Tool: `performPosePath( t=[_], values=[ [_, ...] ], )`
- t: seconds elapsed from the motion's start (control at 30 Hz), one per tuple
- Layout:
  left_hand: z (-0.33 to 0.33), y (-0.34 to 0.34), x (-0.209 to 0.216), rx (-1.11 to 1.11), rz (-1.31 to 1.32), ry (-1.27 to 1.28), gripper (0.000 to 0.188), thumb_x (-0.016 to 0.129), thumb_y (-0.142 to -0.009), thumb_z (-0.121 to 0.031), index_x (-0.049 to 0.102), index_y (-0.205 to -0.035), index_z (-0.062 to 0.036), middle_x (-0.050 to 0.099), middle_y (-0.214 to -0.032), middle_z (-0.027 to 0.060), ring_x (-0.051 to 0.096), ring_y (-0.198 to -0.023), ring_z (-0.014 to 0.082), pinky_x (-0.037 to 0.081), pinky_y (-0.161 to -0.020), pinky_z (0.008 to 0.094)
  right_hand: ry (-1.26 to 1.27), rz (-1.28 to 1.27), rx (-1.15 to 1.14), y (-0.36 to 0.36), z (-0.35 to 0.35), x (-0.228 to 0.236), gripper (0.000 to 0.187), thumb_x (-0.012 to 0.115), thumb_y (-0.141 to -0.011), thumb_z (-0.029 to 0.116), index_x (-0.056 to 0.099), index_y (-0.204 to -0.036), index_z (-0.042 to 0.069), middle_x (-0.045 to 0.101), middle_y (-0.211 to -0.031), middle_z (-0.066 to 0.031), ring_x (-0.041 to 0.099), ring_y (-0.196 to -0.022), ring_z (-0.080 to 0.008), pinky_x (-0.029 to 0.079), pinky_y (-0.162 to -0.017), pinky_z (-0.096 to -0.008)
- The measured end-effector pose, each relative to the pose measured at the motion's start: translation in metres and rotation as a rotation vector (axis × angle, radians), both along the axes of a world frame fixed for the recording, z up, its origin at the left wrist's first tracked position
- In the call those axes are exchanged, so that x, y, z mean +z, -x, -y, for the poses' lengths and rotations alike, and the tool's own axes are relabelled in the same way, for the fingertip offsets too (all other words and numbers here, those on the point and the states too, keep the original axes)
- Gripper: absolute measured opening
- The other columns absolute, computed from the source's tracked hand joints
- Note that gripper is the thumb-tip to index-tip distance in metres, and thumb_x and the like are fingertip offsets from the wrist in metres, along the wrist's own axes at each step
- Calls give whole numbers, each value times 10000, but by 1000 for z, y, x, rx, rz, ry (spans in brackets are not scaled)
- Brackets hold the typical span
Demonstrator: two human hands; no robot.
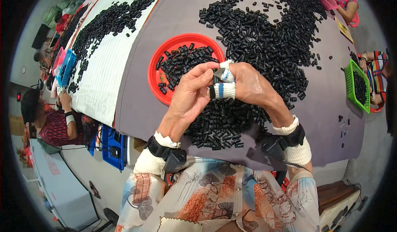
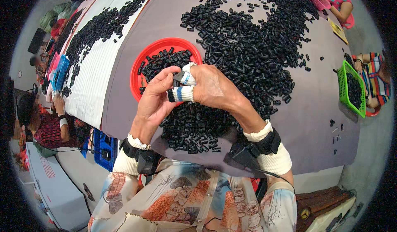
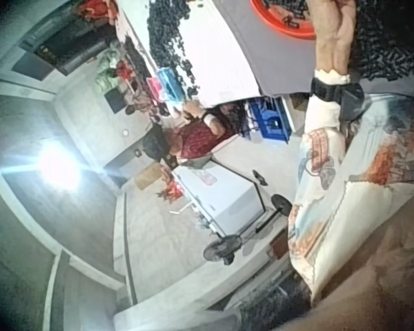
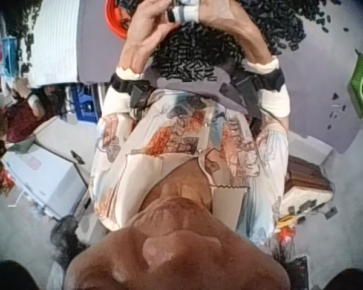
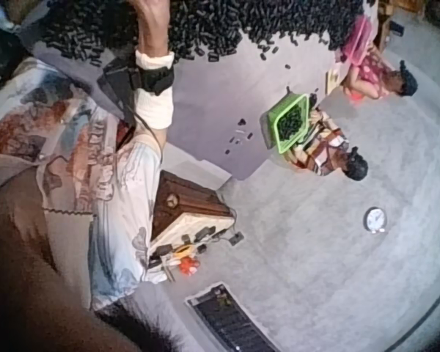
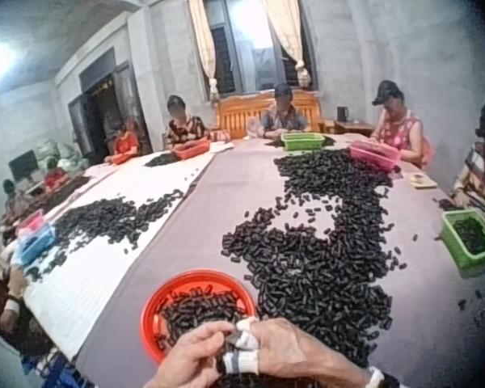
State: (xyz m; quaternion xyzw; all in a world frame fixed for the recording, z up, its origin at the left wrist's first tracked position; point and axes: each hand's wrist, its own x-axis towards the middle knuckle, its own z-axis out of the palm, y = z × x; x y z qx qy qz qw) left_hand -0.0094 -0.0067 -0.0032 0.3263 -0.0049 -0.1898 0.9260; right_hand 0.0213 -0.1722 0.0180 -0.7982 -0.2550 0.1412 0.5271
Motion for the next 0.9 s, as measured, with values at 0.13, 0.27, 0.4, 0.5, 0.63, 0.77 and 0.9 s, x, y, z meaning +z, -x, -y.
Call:
performPosePath(
  t=[0.13, 0.27, 0.4, 0.5, 0.63, 0.77, 0.9],
  values=[
    [-2, 1, 0, 13, -11, -8, 213, 545, -876, -110, 562, -1057, 2, 590, -992, 75, 569, -886, 141, 486, -805, 305, 9, 44, 8, 0, -2, 0, 370, 697, -680, 317, 543, -684, -18, 536, -604, -136, 532, -546, -269, 417, -551, -359],
    [0, 2, 2, 19, -29, -15, 206, 545, -876, -108, 564, -1052, -1, 585, -980, 67, 566, -866, 133, 485, -800, 302, 33, 112, 20, -1, -2, -2, 353, 688, -688, 307, 550, -683, -19, 527, -579, -137, 527, -524, -278, 420, -542, -365],
    [1, 3, 3, 36, -35, -27, 198, 547, -875, -106, 567, -1045, -5, 588, -963, 60, 565, -855, 129, 485, -788, 297, 24, 118, 11, 1, -1, 1, 341, 686, -689, 301, 556, -689, -15, 526, -573, -137, 528, -518, -270, 422, -541, -359],
    [-1, 2, 5, 29, -1, -29, 191, 554, -869, -106, 572, -1034, -10, 592, -947, 55, 566, -849, 128, 485, -779, 293, 26, 50, 13, 1, 0, 6, 350, 694, -686, 307, 558, -692, -15, 529, -581, -133, 528, -523, -256, 421, -541, -351],
    [2, 3, 11, 20, -21, -49, 181, 560, -863, -102, 577, -1018, -9, 594, -932, 52, 568, -839, 125, 485, -771, 293, -5, 88, 19, 0, 2, 9, 368, 701, -678, 324, 559, -691, -15, 532, -592, -126, 520, -527, -243, 418, -538, -345],
    [1, 3, 11, 23, -24, -60, 168, 552, -866, -90, 578, -1006, -1, 593, -926, 53, 570, -831, 119, 489, -760, 284, 41, 53, 46, 1, 1, 14, 386, 697, -675, 341, 558, -689, -18, 531, -590, -124, 514, -526, -243, 417, -539, -345],
    [1, 0, 11, 17, -7, -94, 160, 547, -868, -82, 580, -998, 5, 593, -926, 58, 570, -827, 119, 490, -756, 273, 26, 48, 53, -1, 3, 4, 394, 694, -678, 347, 558, -697, -22, 531, -587, -131, 520, -528, -254, 419, -541, -350]
  ],
)
